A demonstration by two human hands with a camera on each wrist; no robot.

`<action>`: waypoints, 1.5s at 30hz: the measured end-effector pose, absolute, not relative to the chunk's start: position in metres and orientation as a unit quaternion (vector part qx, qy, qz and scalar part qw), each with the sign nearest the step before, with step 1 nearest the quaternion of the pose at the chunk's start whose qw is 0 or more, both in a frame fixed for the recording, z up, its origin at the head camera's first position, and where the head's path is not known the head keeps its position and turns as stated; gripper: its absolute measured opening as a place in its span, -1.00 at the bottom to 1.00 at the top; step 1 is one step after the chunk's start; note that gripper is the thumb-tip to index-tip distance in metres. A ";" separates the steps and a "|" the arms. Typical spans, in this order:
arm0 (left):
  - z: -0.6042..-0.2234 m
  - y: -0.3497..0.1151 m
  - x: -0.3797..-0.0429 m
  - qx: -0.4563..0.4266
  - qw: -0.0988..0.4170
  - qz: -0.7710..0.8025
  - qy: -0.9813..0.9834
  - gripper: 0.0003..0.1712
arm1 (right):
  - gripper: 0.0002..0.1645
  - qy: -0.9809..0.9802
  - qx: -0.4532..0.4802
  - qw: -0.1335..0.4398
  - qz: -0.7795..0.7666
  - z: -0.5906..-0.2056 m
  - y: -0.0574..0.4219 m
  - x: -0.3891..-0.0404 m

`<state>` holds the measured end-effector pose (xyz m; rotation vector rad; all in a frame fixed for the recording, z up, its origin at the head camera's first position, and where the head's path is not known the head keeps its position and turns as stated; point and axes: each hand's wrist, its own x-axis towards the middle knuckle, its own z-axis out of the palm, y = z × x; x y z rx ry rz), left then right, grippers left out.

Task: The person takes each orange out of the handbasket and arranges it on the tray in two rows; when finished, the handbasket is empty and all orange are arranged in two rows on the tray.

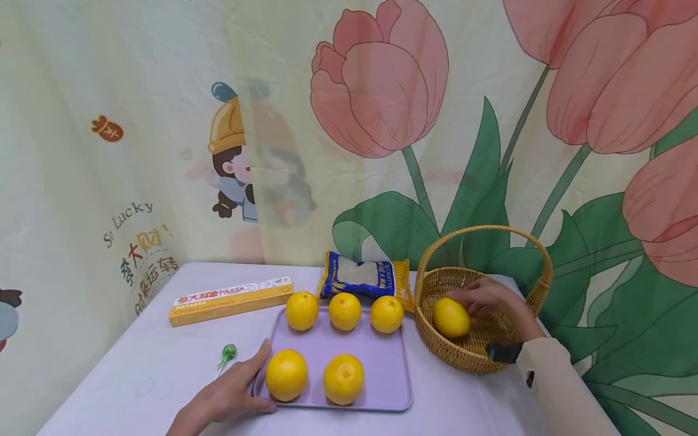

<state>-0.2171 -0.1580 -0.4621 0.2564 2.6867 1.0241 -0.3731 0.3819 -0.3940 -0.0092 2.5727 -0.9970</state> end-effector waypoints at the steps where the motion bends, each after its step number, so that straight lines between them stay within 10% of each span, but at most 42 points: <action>1: -0.462 -0.158 -0.217 0.088 0.126 0.351 0.924 0.47 | -0.09 0.914 -0.003 0.193 -0.356 -0.395 0.380 -0.373; 27: -0.461 -0.157 -0.218 0.094 0.130 0.354 0.921 0.46 | -0.16 0.902 -0.049 0.239 -0.355 -0.397 0.371 -0.361; 45: -0.464 -0.159 -0.219 0.089 0.130 0.350 0.924 0.46 | -0.30 0.904 -0.141 0.018 -0.402 -0.381 0.370 -0.304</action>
